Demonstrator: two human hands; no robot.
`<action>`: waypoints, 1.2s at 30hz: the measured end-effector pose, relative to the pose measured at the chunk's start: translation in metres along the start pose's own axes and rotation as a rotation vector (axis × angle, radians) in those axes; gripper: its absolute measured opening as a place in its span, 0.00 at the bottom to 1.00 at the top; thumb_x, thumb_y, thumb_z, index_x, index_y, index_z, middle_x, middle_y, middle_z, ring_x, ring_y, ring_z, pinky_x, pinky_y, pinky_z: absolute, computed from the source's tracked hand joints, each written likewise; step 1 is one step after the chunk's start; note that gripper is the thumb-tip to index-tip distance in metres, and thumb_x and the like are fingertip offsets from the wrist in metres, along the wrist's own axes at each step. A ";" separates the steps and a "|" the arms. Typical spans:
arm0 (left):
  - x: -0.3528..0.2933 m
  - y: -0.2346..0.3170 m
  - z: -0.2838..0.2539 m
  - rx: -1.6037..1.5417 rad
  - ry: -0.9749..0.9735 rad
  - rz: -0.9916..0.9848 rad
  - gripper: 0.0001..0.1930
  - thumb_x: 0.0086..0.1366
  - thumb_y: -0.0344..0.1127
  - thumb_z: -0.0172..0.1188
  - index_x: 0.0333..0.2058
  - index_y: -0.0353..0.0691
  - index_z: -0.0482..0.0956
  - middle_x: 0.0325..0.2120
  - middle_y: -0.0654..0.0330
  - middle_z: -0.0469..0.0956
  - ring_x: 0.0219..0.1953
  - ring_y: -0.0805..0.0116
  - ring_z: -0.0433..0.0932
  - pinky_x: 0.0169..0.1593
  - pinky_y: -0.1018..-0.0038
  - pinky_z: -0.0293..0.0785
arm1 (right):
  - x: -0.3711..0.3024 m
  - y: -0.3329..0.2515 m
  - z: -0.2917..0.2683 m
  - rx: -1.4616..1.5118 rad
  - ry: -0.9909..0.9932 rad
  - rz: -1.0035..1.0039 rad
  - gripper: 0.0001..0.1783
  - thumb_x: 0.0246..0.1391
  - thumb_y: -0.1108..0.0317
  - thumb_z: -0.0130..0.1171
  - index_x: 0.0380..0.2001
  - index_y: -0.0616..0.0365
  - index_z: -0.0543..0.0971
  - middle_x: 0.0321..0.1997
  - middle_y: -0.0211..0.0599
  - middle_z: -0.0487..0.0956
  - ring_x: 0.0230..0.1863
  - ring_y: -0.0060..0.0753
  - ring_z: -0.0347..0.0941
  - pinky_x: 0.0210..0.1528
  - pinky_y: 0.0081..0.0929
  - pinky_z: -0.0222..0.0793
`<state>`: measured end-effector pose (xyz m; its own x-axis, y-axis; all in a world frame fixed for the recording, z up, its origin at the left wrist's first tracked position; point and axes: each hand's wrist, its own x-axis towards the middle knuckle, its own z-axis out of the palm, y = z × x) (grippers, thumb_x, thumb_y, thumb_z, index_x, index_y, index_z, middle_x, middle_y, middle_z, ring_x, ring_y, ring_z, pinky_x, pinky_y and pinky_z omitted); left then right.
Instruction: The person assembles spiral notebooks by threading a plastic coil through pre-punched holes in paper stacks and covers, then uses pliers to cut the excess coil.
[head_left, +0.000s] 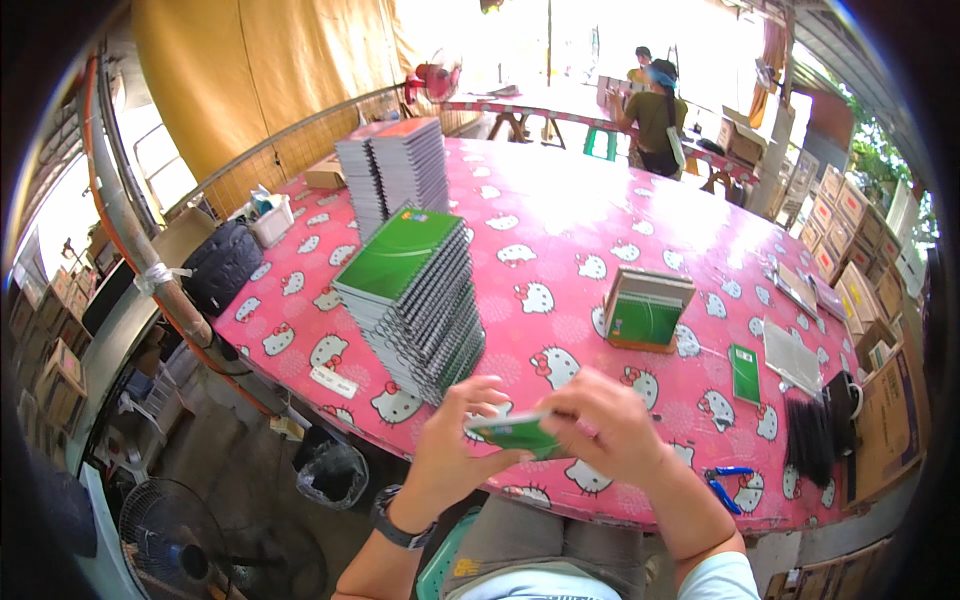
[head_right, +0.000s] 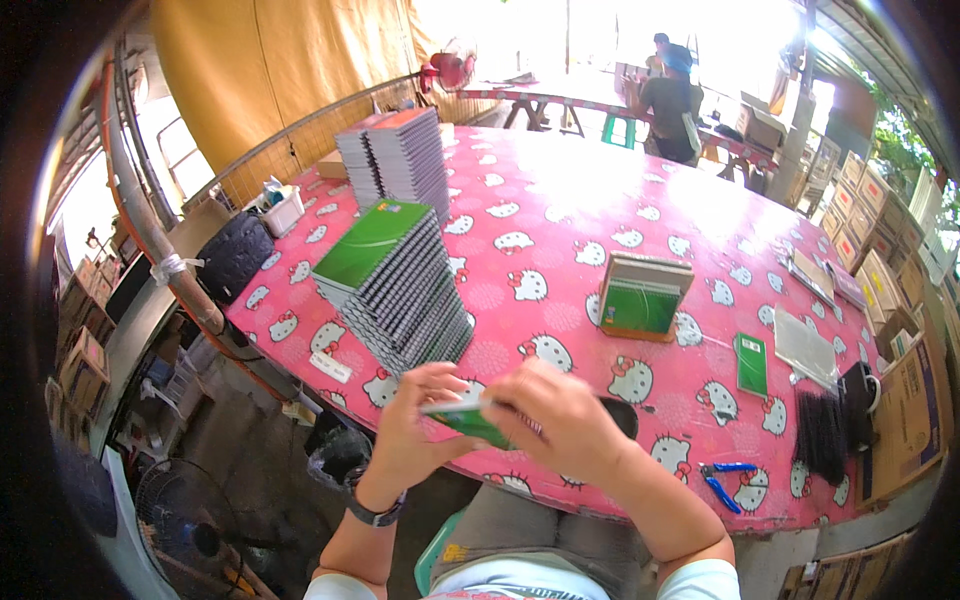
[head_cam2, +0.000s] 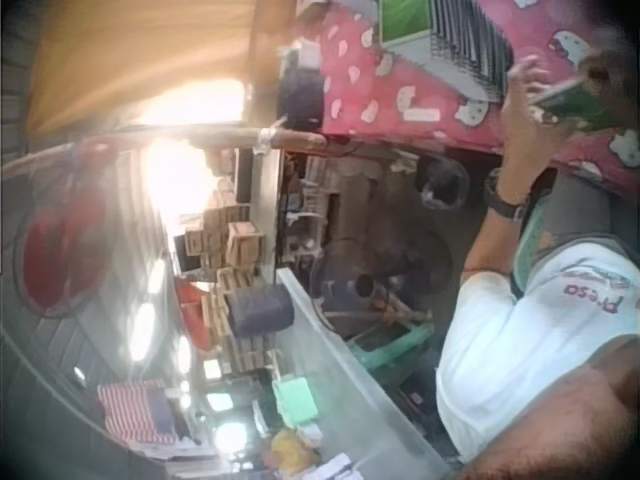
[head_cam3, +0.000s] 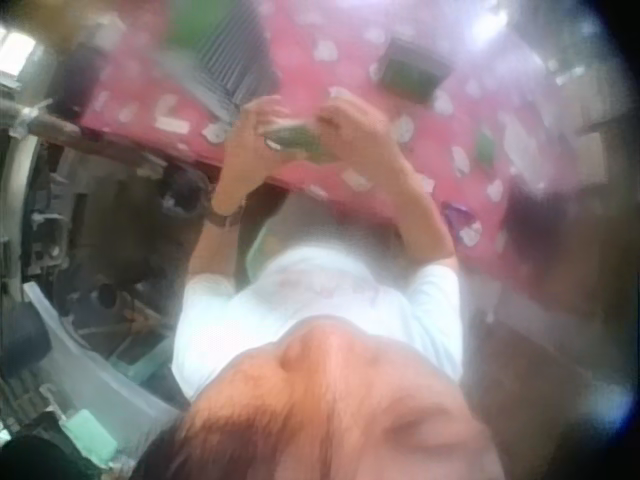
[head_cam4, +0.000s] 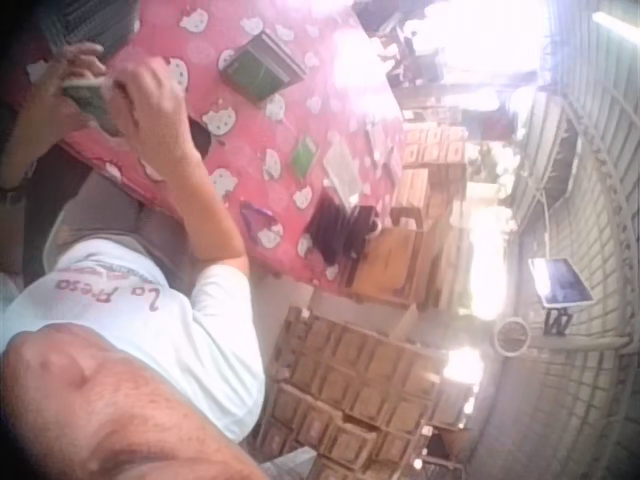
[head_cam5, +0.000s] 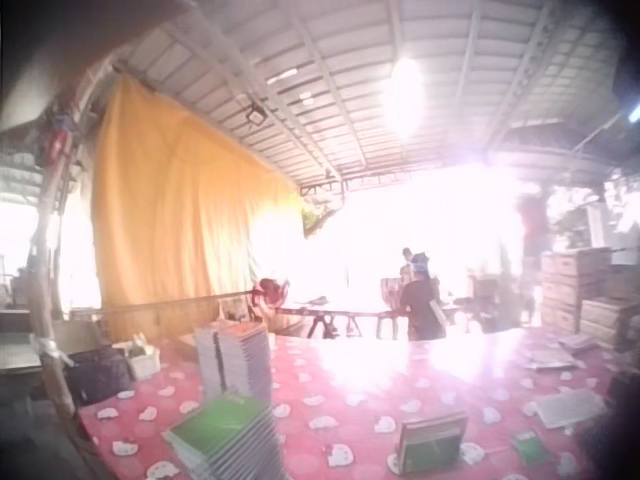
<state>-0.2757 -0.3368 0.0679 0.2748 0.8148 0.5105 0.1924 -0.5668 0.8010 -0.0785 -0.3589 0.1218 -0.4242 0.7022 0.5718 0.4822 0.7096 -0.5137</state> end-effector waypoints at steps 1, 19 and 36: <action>0.002 0.002 -0.013 0.025 0.027 0.021 0.35 0.43 0.32 0.75 0.50 0.40 0.68 0.35 0.60 0.79 0.35 0.72 0.78 0.37 0.76 0.74 | 0.012 -0.003 -0.007 0.059 0.065 0.039 0.09 0.54 0.71 0.58 0.37 0.63 0.74 0.30 0.41 0.73 0.34 0.42 0.72 0.37 0.35 0.70; 0.098 -0.024 -0.127 0.773 0.477 0.084 0.23 0.63 0.49 0.59 0.47 0.35 0.77 0.41 0.57 0.75 0.44 0.74 0.71 0.48 0.74 0.66 | 0.193 0.122 0.081 0.435 0.346 0.075 0.21 0.56 0.54 0.58 0.44 0.60 0.77 0.38 0.38 0.78 0.41 0.29 0.73 0.46 0.30 0.67; 0.088 -0.078 -0.126 -0.021 0.722 0.253 0.24 0.69 0.41 0.43 0.60 0.35 0.61 0.60 0.54 0.63 0.61 0.61 0.62 0.60 0.63 0.57 | 0.090 0.160 0.036 0.126 0.340 0.111 0.19 0.56 0.64 0.60 0.48 0.62 0.75 0.49 0.46 0.76 0.46 0.34 0.74 0.49 0.30 0.69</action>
<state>-0.3849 -0.2062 0.0896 -0.3771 0.5417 0.7512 0.1859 -0.7503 0.6344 -0.0667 -0.1797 0.0681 -0.0856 0.7310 0.6770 0.4037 0.6467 -0.6472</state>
